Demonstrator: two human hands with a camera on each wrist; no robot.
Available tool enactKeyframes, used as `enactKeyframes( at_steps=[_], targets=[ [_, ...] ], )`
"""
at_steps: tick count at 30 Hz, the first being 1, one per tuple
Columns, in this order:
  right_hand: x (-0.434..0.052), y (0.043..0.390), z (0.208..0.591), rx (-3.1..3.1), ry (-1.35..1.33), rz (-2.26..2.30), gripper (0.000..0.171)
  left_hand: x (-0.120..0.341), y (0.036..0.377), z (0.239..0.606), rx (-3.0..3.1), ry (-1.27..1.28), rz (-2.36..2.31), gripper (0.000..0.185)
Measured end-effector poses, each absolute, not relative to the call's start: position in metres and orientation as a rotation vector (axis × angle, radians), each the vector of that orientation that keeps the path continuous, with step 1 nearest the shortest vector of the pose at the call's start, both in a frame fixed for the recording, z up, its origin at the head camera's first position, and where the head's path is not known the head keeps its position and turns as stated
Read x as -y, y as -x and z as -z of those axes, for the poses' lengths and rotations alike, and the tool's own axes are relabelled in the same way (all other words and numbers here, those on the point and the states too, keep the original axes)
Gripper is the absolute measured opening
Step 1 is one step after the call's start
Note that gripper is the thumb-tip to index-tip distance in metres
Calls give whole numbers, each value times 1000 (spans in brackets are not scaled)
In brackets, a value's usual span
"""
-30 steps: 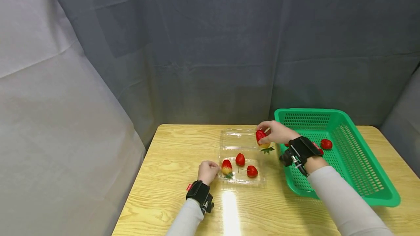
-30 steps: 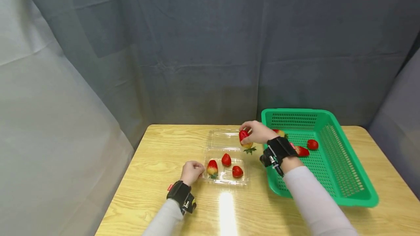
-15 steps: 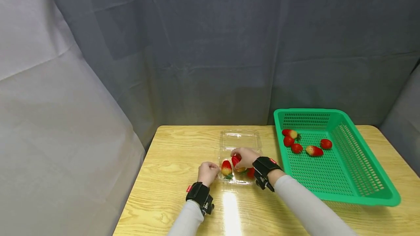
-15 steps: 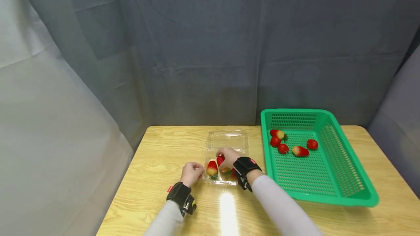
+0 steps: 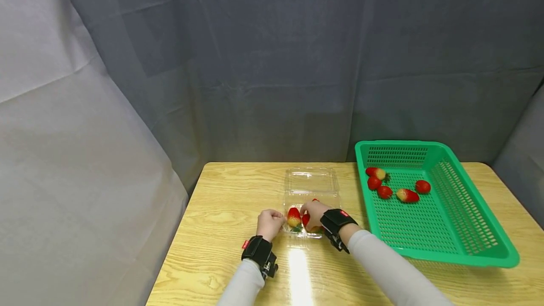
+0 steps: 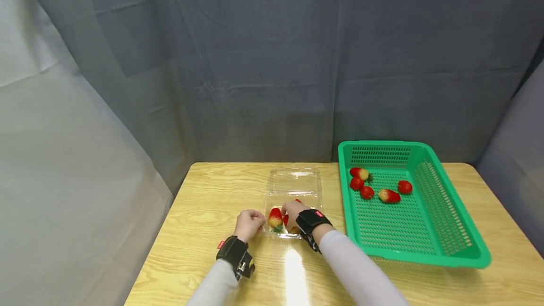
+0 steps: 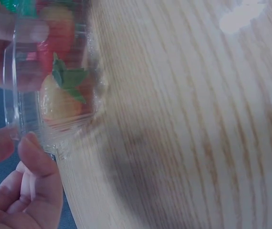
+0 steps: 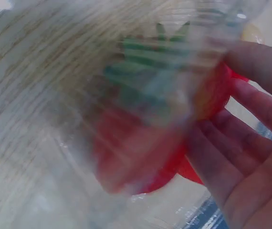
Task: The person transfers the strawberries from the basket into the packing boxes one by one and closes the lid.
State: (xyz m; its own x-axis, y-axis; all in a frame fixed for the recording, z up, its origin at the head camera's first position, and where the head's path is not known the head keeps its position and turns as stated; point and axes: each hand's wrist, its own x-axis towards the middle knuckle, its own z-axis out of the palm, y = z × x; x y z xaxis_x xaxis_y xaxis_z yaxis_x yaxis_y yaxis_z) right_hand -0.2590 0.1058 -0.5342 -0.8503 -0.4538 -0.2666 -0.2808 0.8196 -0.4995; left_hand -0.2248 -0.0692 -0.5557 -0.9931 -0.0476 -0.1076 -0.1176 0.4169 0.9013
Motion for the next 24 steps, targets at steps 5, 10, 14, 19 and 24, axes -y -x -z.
enactKeyframes(
  at_steps=[5, 10, 14, 19, 24],
  targets=[
    [-105, 255, 534, -2620, 555, 605, 35, 69, 225, 556, -2586, 155, -1655, 7],
    [-110, 256, 529, -2605, 580, 627, 36, 70, 225, 557, -2584, 163, -1655, 7],
    [-122, 261, 504, -2585, 657, 742, 36, 71, 226, 558, -2577, 163, -1648, 7],
    [-162, 273, 454, -2725, 743, 1102, 35, 72, 226, 559, -2576, 156, -1642, 7],
    [-216, 280, 430, -3036, 492, 1201, 40, 73, 224, 558, -2601, 159, -1656, 8]
  ],
)
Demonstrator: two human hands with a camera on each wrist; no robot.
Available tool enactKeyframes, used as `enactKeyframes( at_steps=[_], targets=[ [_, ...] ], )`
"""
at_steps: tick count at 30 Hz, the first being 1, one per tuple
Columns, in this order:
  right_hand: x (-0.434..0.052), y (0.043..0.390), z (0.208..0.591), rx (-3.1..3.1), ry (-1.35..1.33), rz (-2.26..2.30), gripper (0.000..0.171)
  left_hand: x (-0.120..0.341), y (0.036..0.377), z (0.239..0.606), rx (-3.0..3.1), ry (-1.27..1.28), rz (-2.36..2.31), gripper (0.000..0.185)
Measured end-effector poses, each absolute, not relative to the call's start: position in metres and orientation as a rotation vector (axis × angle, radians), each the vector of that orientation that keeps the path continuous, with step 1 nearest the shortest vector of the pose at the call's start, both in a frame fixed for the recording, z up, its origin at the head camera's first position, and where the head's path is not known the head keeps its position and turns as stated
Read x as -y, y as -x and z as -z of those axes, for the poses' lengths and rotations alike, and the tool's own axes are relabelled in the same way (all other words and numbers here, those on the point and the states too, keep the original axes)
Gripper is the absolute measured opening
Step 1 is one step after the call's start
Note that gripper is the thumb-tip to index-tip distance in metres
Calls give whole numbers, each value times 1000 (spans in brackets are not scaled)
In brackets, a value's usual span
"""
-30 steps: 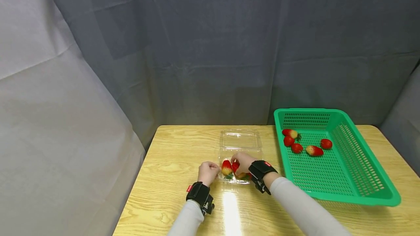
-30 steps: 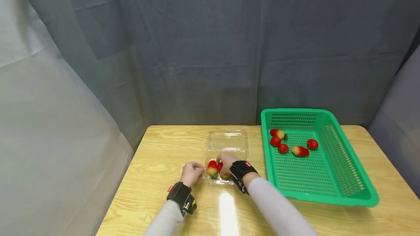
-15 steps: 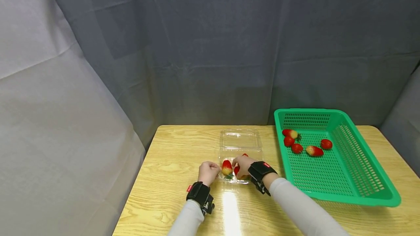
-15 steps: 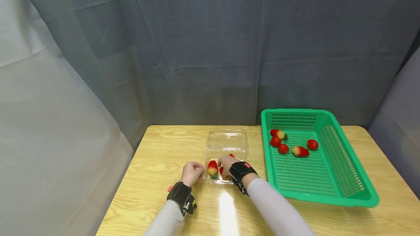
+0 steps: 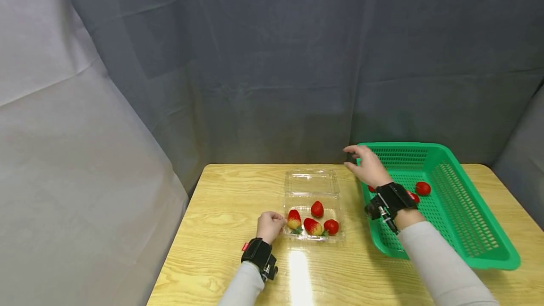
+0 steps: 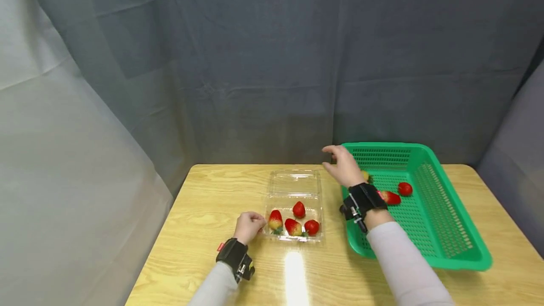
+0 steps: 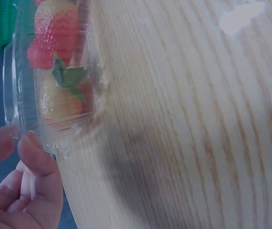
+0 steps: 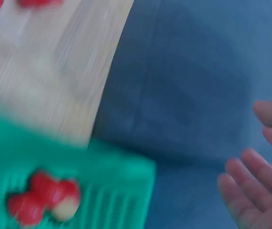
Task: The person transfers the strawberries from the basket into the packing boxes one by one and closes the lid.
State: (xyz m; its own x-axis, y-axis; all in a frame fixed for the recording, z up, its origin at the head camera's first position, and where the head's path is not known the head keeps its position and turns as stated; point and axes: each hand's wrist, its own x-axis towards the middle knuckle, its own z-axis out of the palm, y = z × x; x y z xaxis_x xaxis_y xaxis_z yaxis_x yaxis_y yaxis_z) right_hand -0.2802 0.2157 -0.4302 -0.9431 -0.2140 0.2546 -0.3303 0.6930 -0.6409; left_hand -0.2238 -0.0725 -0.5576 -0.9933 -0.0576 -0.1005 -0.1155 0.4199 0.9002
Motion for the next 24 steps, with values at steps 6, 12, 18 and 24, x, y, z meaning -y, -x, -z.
enactKeyframes(
  at_steps=[6, 12, 18, 24],
  targets=[
    [-271, 287, 456, 2825, -236, -966, 44, 75, 226, 559, -2584, 175, -1685, 8],
    [-294, 291, 509, 2951, -131, -892, 44, 77, 225, 558, -2589, 181, -1663, 8],
    [-300, 294, 539, 3014, -81, -895, 46, 76, 224, 556, -2597, 187, -1646, 6],
    [-303, 292, 554, 3049, -11, -881, 38, 76, 223, 553, -2590, 198, -1640, 5]
  ],
)
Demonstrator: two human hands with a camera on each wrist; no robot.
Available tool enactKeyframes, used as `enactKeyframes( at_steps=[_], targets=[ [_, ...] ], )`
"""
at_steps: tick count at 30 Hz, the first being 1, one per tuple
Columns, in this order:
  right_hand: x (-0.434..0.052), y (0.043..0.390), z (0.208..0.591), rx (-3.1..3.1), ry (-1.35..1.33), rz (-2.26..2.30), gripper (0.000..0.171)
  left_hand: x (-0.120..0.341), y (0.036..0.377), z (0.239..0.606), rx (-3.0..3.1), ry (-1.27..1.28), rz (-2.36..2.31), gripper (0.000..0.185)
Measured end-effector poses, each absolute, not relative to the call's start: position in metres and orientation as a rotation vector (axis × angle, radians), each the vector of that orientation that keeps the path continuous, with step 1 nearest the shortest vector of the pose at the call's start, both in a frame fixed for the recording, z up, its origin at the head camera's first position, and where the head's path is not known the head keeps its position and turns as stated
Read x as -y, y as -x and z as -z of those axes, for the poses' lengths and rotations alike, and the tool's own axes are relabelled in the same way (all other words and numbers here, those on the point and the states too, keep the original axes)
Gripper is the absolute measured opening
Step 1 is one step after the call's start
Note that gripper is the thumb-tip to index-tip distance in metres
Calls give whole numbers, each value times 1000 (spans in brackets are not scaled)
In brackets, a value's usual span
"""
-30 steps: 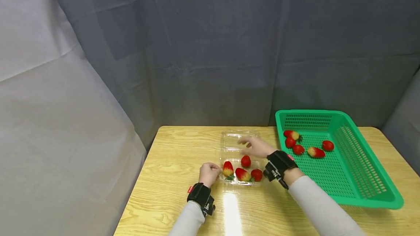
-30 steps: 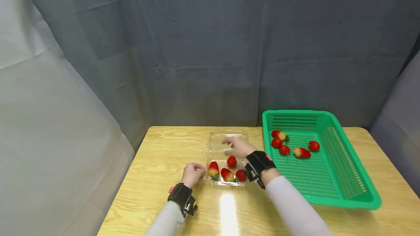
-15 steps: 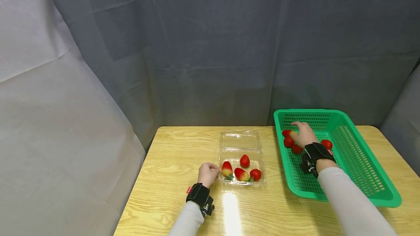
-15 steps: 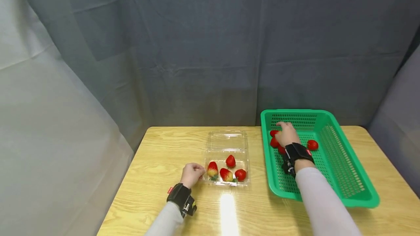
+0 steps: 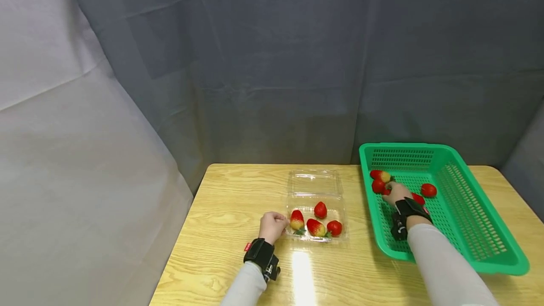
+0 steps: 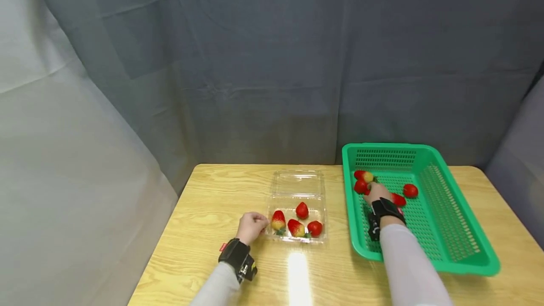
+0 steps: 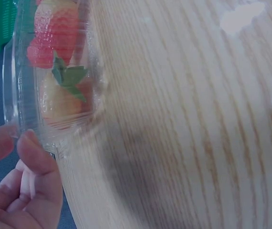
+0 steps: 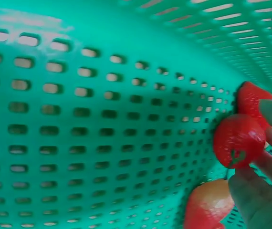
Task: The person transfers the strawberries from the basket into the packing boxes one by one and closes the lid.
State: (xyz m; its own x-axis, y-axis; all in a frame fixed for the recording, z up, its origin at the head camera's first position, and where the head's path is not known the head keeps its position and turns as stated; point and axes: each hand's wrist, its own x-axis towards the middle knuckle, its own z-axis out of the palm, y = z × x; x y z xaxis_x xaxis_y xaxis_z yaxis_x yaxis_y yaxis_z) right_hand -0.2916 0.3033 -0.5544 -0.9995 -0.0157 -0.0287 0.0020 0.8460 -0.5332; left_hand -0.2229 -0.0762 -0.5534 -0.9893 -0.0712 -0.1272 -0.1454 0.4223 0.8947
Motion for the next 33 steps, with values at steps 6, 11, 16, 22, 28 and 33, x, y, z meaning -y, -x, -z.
enactKeyframes(
  at_steps=[6, 11, 16, 22, 28, 33],
  targets=[
    [-308, 286, 558, -2941, -54, 866, 32, 75, 223, 550, -2582, 205, -1638, 5],
    [-312, 286, 556, -2931, -49, 890, 30, 74, 222, 548, -2583, 197, -1638, 5],
    [-309, 285, 536, -2992, -35, 969, 33, 75, 223, 551, -2605, 161, -1634, 5],
    [-283, 280, 481, -3143, 22, 1213, 35, 77, 223, 553, -2602, 164, -1644, 6],
    [-234, 272, 442, -3053, 298, 1341, 33, 77, 222, 551, -2607, 166, -1649, 6],
    [-190, 277, 455, -2962, 564, 1320, 27, 75, 221, 549, -2590, 187, -1662, 6]
  ],
)
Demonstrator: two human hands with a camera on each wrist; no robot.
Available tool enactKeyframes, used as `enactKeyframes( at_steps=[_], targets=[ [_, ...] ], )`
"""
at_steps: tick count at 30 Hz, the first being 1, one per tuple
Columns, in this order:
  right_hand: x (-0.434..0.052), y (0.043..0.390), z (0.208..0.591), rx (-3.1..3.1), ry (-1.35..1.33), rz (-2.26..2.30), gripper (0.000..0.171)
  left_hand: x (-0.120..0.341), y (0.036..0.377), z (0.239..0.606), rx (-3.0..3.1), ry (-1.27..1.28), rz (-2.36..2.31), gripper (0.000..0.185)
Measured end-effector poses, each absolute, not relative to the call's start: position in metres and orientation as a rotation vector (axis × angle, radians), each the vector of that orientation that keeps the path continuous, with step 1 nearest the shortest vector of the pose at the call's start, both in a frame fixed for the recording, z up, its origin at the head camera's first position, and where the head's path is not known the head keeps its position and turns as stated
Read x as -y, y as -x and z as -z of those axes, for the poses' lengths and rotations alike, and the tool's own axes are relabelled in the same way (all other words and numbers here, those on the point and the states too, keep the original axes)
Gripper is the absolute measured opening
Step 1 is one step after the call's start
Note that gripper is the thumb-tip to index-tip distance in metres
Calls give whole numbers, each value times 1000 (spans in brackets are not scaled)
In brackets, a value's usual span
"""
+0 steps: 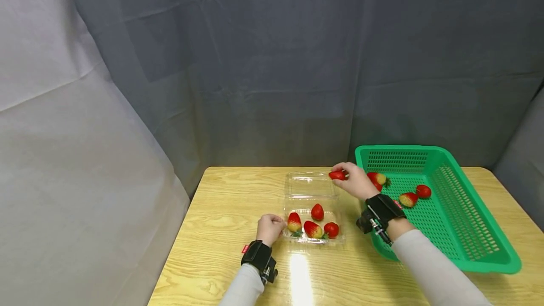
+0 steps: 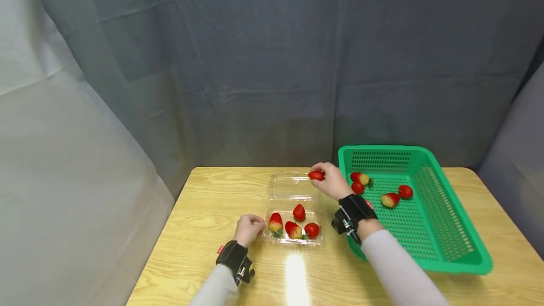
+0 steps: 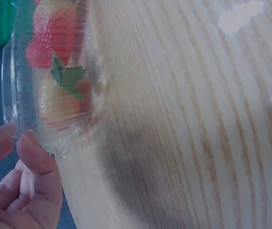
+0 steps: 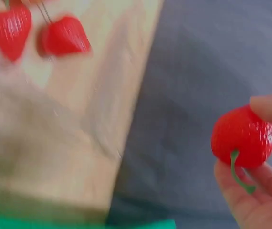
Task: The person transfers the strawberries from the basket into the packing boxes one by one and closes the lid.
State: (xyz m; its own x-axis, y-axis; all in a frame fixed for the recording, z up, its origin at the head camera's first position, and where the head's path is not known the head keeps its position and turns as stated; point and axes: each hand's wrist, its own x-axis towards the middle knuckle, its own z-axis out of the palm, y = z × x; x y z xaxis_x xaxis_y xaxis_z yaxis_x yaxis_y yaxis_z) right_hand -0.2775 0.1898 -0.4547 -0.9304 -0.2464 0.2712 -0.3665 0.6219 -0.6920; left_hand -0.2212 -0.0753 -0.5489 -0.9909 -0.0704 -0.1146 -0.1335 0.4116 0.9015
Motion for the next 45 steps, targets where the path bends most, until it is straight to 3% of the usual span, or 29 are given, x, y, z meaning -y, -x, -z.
enactKeyframes(
  at_steps=[7, 16, 25, 34, 41, 45],
  targets=[
    [-137, 283, 504, 2815, -761, -1202, 21, 74, 222, 549, -2608, 180, -1642, 6],
    [-102, 273, 543, 3045, -691, -888, 23, 74, 225, 556, -2591, 192, -1672, 6],
    [-101, 274, 555, 3118, -654, -801, 23, 76, 227, 559, -2560, 178, -1732, 9],
    [-104, 271, 540, 3120, -633, -881, 26, 77, 228, 561, -2551, 149, -1741, 7],
    [-138, 274, 475, 2833, -678, -990, 28, 76, 224, 553, -2606, 153, -1658, 5],
    [-182, 278, 439, 2739, -540, -1009, 34, 77, 223, 555, -2625, 149, -1644, 6]
  ],
)
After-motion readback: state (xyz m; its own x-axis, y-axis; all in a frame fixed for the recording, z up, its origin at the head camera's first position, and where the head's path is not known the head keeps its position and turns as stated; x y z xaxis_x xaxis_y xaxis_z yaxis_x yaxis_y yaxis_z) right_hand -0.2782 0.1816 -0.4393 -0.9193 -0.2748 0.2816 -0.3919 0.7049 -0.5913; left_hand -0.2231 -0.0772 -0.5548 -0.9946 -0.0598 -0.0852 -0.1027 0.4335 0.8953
